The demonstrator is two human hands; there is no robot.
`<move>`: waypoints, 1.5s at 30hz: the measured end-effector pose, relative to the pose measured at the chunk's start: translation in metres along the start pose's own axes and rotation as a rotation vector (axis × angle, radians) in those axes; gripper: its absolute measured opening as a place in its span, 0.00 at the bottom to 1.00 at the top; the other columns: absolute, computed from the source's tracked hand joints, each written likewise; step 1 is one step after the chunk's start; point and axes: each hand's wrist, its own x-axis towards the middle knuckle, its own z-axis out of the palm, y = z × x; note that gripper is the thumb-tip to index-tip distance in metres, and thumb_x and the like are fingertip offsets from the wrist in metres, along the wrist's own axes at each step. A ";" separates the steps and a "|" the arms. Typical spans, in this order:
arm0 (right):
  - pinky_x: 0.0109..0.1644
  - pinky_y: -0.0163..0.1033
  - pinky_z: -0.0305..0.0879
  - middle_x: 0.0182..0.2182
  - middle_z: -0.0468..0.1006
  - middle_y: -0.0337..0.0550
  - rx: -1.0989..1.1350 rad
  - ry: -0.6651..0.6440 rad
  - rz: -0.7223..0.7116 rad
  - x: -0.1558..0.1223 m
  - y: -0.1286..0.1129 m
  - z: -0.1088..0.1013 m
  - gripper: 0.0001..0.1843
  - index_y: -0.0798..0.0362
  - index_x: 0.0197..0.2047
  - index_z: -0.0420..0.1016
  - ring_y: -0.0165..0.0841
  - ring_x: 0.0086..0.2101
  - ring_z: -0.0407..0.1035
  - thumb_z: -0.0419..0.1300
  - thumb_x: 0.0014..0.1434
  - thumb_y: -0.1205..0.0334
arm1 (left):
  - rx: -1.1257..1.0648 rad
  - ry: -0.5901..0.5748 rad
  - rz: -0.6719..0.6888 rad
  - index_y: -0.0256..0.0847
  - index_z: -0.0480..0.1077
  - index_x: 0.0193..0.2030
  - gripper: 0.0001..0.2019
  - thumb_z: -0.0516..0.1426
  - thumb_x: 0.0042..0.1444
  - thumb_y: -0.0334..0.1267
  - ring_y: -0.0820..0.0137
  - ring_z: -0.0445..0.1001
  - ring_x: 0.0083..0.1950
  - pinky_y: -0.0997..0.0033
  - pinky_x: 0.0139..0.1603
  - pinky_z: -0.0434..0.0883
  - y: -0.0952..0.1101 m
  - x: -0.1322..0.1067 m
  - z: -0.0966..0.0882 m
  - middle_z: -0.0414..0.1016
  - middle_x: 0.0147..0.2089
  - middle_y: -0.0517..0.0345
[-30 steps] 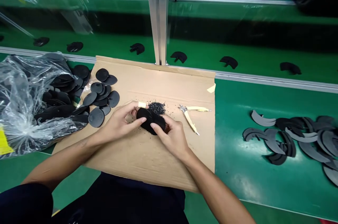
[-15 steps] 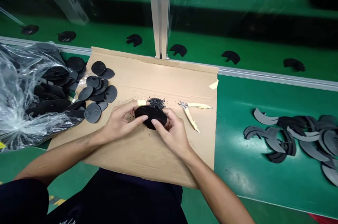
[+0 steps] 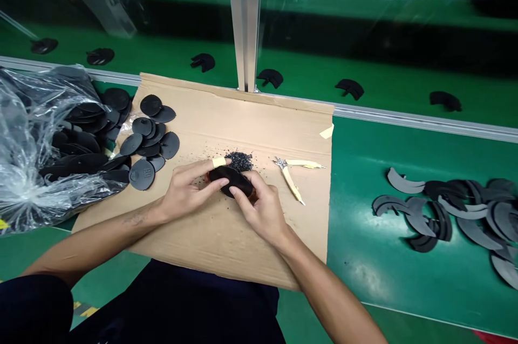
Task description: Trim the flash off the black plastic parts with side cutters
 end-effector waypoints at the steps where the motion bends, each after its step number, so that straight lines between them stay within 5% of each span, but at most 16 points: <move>1: 0.30 0.34 0.64 0.30 0.71 0.38 -0.021 0.006 -0.016 0.000 -0.001 0.000 0.10 0.50 0.42 0.72 0.30 0.28 0.65 0.60 0.65 0.53 | 0.001 -0.001 0.021 0.36 0.73 0.58 0.17 0.62 0.63 0.35 0.72 0.80 0.38 0.73 0.41 0.78 0.000 0.000 0.000 0.82 0.41 0.52; 15: 0.27 0.32 0.60 0.24 0.71 0.34 -0.208 -0.009 -0.148 0.003 -0.003 -0.002 0.10 0.51 0.39 0.72 0.26 0.22 0.62 0.55 0.70 0.57 | -0.025 0.014 0.099 0.36 0.73 0.58 0.17 0.62 0.63 0.33 0.74 0.77 0.34 0.74 0.39 0.77 -0.002 -0.006 0.005 0.81 0.38 0.54; 21: 0.31 0.31 0.68 0.31 0.79 0.39 -0.207 0.003 -0.294 0.000 -0.005 -0.004 0.07 0.51 0.44 0.75 0.28 0.26 0.72 0.55 0.70 0.62 | -0.211 -0.023 -0.028 0.35 0.73 0.58 0.19 0.63 0.62 0.39 0.72 0.77 0.36 0.74 0.37 0.75 -0.001 -0.005 0.004 0.79 0.38 0.53; 25: 0.33 0.32 0.73 0.31 0.81 0.40 -0.227 -0.003 -0.404 0.001 -0.003 -0.007 0.07 0.52 0.46 0.76 0.28 0.27 0.75 0.58 0.68 0.67 | -0.246 -0.017 0.088 0.36 0.75 0.51 0.12 0.63 0.62 0.37 0.71 0.77 0.40 0.72 0.40 0.75 -0.003 -0.001 -0.001 0.79 0.41 0.50; 30: 0.46 0.40 0.79 0.43 0.84 0.48 -0.279 -0.007 -0.483 0.003 0.002 -0.012 0.12 0.52 0.51 0.78 0.36 0.41 0.80 0.61 0.65 0.70 | -0.079 -0.083 0.224 0.35 0.74 0.51 0.11 0.61 0.63 0.34 0.68 0.77 0.42 0.67 0.42 0.75 -0.006 0.003 -0.007 0.79 0.42 0.48; 45: 0.46 0.39 0.82 0.45 0.84 0.46 -0.324 -0.046 -0.564 0.002 0.009 -0.010 0.18 0.50 0.56 0.76 0.35 0.42 0.81 0.61 0.64 0.73 | -0.163 -0.132 0.230 0.36 0.70 0.57 0.13 0.56 0.68 0.35 0.67 0.79 0.43 0.62 0.44 0.77 -0.003 0.003 -0.010 0.81 0.45 0.44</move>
